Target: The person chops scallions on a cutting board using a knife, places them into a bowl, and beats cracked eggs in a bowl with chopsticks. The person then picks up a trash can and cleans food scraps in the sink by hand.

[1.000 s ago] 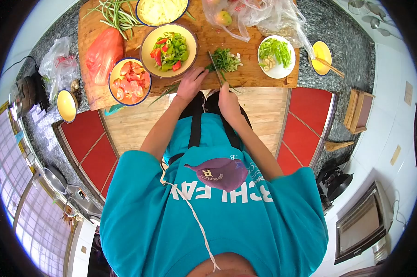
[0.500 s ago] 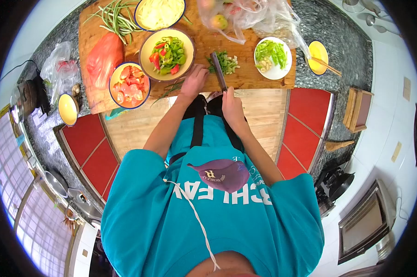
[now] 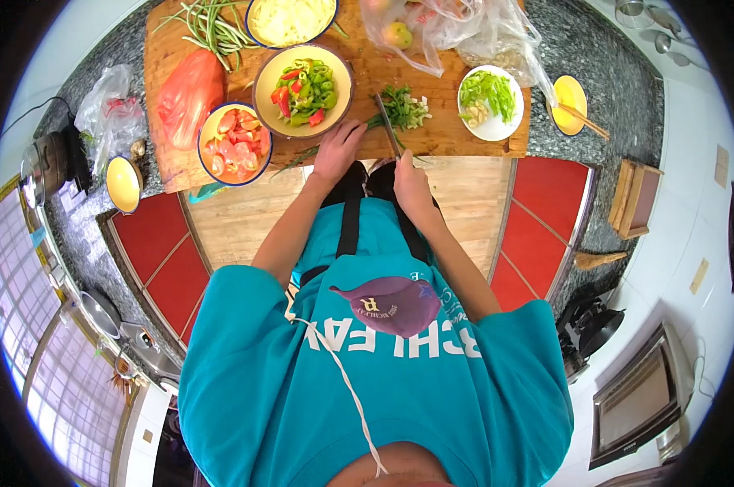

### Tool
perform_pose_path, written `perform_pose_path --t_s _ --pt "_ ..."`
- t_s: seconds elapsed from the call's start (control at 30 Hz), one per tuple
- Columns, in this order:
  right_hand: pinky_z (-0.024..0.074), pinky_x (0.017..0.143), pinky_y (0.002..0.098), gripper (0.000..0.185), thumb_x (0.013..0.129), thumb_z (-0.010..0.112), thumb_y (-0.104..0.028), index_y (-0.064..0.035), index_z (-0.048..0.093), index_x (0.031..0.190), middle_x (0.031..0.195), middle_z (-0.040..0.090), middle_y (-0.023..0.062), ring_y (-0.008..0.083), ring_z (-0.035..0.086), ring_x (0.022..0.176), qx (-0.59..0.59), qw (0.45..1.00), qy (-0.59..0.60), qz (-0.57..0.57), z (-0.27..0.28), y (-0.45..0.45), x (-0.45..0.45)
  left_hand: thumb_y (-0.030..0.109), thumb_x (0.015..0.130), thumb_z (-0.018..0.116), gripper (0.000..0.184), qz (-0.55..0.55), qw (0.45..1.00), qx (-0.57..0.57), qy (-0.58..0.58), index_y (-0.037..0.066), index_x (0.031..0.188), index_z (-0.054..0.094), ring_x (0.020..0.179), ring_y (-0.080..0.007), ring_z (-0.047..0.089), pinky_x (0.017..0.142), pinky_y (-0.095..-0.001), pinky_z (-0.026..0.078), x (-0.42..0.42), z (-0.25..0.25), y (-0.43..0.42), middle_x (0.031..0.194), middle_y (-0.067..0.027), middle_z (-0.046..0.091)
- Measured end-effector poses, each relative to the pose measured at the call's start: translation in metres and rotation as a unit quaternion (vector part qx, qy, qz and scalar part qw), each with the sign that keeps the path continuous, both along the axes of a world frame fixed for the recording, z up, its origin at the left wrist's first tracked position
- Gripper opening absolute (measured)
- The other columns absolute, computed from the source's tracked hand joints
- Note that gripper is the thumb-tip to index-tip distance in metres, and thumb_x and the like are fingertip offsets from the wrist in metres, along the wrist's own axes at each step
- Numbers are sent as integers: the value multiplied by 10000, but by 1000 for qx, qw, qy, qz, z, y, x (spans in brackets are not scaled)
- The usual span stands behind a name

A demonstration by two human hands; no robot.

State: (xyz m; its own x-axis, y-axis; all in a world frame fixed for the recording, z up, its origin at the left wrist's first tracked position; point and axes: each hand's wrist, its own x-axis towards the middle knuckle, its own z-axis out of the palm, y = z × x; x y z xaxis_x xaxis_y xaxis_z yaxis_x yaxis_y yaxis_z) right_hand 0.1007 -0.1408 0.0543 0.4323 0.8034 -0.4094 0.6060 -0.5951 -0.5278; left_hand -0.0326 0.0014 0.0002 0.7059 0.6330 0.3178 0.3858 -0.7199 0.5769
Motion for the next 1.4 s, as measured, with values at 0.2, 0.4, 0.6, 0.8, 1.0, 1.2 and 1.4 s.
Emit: perform_pose_path --t_s 0.2,0.4,0.6,0.8,1.0,1.2,1.4 --pt "470 570 580 250 954 478 -119 51 410 1123 675 588 317 497 603 675 68 997 -15 -13 -22 46 4 4 775 640 315 -44 999 -27 -11 43 1087 634 1013 -322 594 867 -407 498 -4 -3 -1 1102 -109 599" --pt "441 511 566 160 981 462 -138 10 398 978 653 582 305 501 587 631 86 995 20 -47 17 27 7 -11 772 625 288 -36 999 -34 -13 28 1058 638 996 -320 593 851 -410 499 8 2 3 1093 -120 589" --pt "470 543 566 163 966 457 -132 19 404 999 675 595 306 489 608 657 25 999 22 -23 9 5 -4 -17 754 603 273 -55 998 -37 -14 -4 1025 634 993 -312 588 837 -397 503 19 4 6 1057 -125 585" --pt "476 598 588 216 917 463 -79 42 403 1086 717 605 324 502 611 692 50 998 -43 -9 -23 31 -12 -18 733 597 368 -77 996 -46 -4 -4 1099 623 1030 -327 581 859 -401 500 12 -10 4 1117 -134 575" --pt "465 529 568 179 976 462 -151 10 395 1016 669 591 307 496 595 633 66 997 -3 -27 -16 37 3 36 774 639 527 -53 994 44 83 66 1290 536 1107 -341 556 911 -418 483 -1 21 -1 1249 -136 537" --pt "449 496 565 182 982 470 -152 8 393 1022 628 575 293 481 596 611 98 994 20 -35 6 13 -2 87 846 659 394 30 998 -8 57 93 1231 574 1041 -345 569 880 -422 488 -15 5 -5 1202 -114 567" --pt "463 528 575 171 942 465 -96 25 394 1040 650 585 303 492 601 630 63 998 29 -10 7 0 -6 22 820 638 218 -6 999 -31 14 40 1037 630 974 -336 577 829 -432 485 3 3 -1 1057 -116 588"
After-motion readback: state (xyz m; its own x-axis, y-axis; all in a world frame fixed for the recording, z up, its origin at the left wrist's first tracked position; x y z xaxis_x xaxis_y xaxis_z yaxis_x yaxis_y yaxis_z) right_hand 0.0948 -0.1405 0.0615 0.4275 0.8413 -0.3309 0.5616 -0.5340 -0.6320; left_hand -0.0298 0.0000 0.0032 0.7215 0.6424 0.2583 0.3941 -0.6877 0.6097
